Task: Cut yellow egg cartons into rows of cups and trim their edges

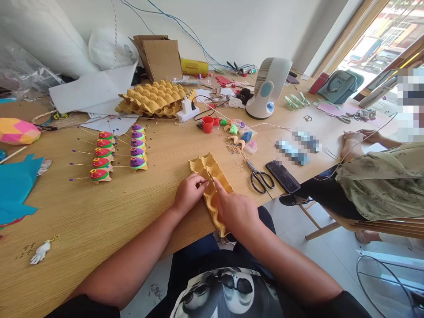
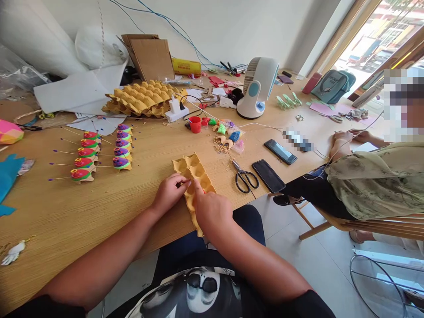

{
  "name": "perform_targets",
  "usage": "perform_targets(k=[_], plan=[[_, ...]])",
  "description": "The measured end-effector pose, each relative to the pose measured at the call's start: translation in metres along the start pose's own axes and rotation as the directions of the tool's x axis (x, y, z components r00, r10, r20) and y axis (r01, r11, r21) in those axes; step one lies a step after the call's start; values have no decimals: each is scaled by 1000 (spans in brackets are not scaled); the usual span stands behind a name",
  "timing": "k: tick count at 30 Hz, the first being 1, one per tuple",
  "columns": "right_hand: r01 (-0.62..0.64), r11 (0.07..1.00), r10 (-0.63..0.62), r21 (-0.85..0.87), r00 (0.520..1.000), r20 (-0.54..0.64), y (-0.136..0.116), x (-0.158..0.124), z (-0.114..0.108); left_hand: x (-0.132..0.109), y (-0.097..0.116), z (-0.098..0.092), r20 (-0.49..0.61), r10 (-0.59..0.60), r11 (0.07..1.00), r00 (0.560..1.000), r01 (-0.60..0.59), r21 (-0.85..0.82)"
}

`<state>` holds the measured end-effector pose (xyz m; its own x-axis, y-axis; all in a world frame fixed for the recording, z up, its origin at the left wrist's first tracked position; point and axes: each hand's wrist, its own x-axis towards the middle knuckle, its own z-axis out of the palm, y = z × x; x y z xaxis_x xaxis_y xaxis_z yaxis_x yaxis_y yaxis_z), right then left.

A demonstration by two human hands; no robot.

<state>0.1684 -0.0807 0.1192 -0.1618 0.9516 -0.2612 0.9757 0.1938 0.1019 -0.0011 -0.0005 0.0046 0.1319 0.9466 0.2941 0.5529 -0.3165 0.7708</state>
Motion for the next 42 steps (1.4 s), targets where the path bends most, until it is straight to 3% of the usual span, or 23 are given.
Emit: perform_targets(k=[12, 19, 25, 29, 35, 42], plan=[[0, 1000, 1, -11, 999, 34, 0, -5, -11, -1, 0, 1, -4, -9, 1000, 1000, 9, 5], [-2, 1000, 2, -17, 1000, 17, -1, -1, -6, -1, 1, 1, 11, -29, 1000, 1000, 29, 4], [-15, 1000, 16, -14, 996, 84, -3, -4, -7, -1, 2, 0, 6, -32, 999, 999, 32, 2], [-11, 1000, 11, -2, 999, 36, -4, 0, -6, -1, 3, 0, 11, -31, 1000, 999, 31, 5], [-10, 1000, 10, 5, 997, 72, 1, -13, -10, -2, 1, 1, -6, -14, 1000, 1000, 14, 15], [20, 1000, -21, 8, 1000, 19, 5, -11, 0, 1, -1, -2, -9, -14, 1000, 1000, 14, 7]])
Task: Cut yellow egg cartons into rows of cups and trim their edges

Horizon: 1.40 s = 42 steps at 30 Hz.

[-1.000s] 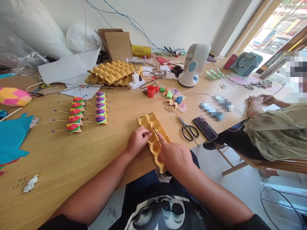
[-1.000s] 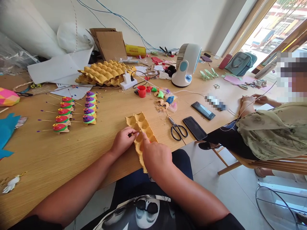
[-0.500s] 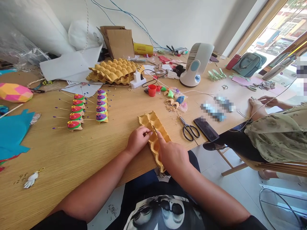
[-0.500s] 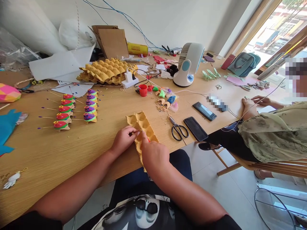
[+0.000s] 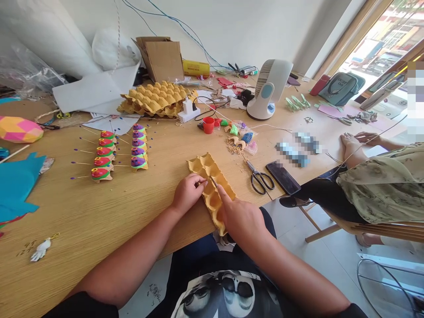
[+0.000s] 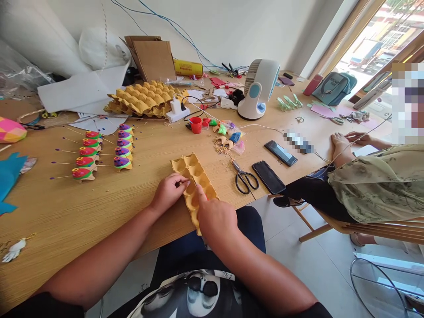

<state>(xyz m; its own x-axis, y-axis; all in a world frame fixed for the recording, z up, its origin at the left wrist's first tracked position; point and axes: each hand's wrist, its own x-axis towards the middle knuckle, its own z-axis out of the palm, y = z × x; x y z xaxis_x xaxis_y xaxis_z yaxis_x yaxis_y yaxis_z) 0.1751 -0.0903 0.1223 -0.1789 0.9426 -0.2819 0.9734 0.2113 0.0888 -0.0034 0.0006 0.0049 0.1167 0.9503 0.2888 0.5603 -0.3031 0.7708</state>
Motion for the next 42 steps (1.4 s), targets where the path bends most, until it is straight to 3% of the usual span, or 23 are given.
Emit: perform_targets(k=[11, 17, 23, 42], plan=[[9, 995, -9, -97, 1000, -1, 0, -16, 5, -2, -4, 5, -39, 29, 1000, 999, -29, 11], [-8, 1000, 8, -10, 999, 36, 11, -26, -13, -3, -2, 5, -47, 43, 999, 998, -42, 2], [-8, 997, 7, 79, 1000, 2, 9, -15, -12, -3, -1, 4, -36, 24, 1000, 999, -23, 3], [41, 999, -40, -14, 999, 4, 7, -3, 4, -1, 3, 0, -26, -4, 1000, 1000, 4, 19]])
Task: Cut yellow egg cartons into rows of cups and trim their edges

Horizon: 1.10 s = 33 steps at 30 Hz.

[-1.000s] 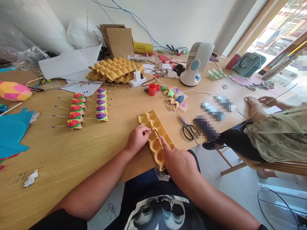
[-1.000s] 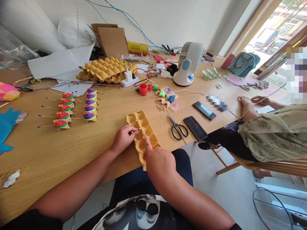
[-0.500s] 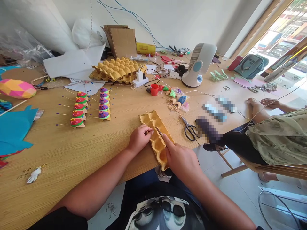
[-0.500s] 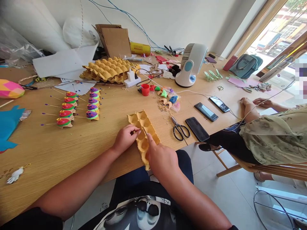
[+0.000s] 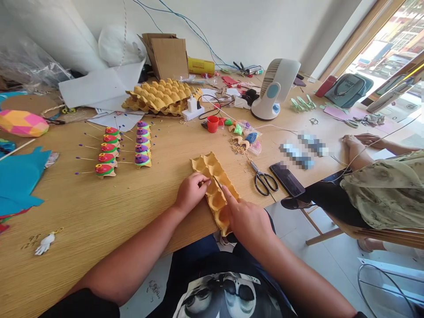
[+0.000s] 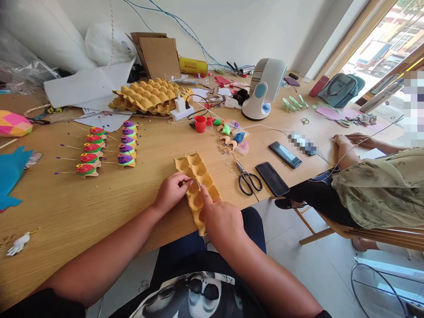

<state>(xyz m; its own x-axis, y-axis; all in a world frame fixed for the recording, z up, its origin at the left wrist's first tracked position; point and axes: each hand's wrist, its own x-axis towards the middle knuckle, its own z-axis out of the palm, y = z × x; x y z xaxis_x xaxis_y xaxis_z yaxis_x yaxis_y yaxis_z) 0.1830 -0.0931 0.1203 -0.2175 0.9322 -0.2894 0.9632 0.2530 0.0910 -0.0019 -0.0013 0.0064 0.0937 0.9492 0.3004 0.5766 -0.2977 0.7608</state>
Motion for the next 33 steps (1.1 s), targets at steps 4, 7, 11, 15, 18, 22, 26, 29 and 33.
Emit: perform_targets(k=[4, 7, 11, 15, 18, 22, 26, 29, 33], plan=[[-14, 1000, 14, 20, 1000, -5, 0, -1, 3, -1, -1, 1, -8, -4, 1000, 1000, 4, -12], [-21, 1000, 21, 21, 1000, -4, -1, 0, 5, -1, -1, 1, -2, -11, 1000, 1000, 11, -6], [-23, 1000, 23, 1, 1000, -19, -1, 2, 7, 0, 0, 0, -1, -3, 1000, 1000, 3, 7], [-37, 999, 37, -13, 999, -12, 0, 2, 7, -1, 0, 0, -4, -3, 1000, 1000, 3, 2], [-39, 999, 39, -7, 999, -13, 2, 0, 7, -1, 0, 0, -4, -2, 1000, 1000, 2, -3], [-26, 1000, 26, 1, 999, -20, 2, 0, 7, -1, 0, 0, 3, -4, 1000, 1000, 4, 4], [-6, 1000, 6, -3, 1000, -3, -4, 11, 6, -1, 0, -1, 17, -1, 1000, 1000, 1, -1], [13, 1000, -13, -11, 1000, 3, -9, 19, 5, 0, 1, -1, 23, -9, 1000, 1000, 9, -4], [2, 1000, -2, -28, 1000, 2, -9, 17, 3, 0, 2, -1, 21, -26, 1000, 999, 26, -5]])
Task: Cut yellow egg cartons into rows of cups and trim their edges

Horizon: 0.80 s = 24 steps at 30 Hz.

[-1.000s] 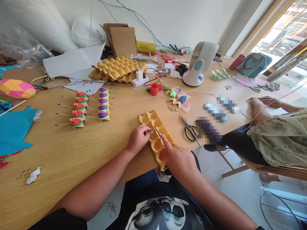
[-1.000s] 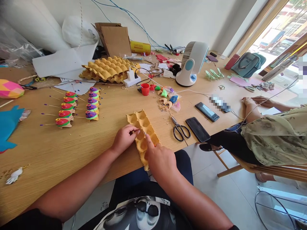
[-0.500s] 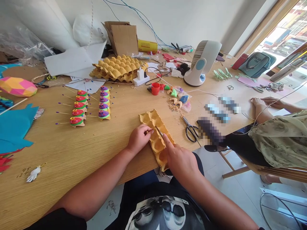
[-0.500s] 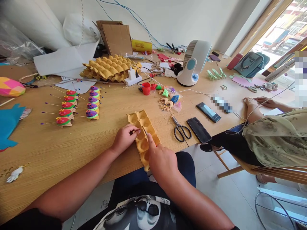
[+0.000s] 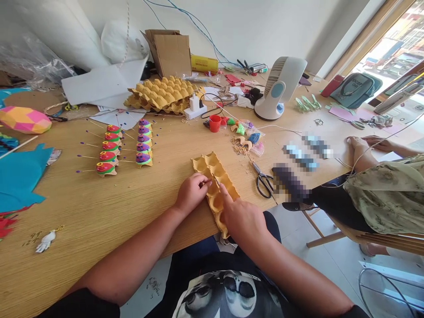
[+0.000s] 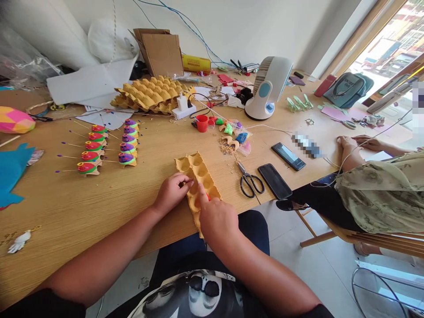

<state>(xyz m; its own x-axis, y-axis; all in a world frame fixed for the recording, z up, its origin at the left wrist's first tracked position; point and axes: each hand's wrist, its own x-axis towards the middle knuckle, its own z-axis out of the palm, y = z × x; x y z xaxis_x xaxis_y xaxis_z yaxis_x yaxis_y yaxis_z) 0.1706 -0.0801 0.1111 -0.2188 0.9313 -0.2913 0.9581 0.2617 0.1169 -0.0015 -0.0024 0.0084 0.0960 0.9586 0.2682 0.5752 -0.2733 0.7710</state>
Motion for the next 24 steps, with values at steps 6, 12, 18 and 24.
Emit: perform_targets(k=[6, 12, 18, 24], plan=[[-32, 999, 32, -9, 999, 5, -2, 3, -1, 0, 0, 0, 4, 20, 1000, 1000, -20, 13], [-25, 1000, 26, -10, 999, 42, -1, -4, -5, -1, 2, 1, 11, 8, 1000, 1000, -8, 14], [-40, 999, 40, 13, 999, 31, -1, 0, -8, 0, 0, 1, 14, 20, 999, 1000, -20, 28], [-29, 999, 30, -14, 999, 44, 1, -5, -5, 0, 0, 2, 22, 4, 1000, 1000, -4, 24]])
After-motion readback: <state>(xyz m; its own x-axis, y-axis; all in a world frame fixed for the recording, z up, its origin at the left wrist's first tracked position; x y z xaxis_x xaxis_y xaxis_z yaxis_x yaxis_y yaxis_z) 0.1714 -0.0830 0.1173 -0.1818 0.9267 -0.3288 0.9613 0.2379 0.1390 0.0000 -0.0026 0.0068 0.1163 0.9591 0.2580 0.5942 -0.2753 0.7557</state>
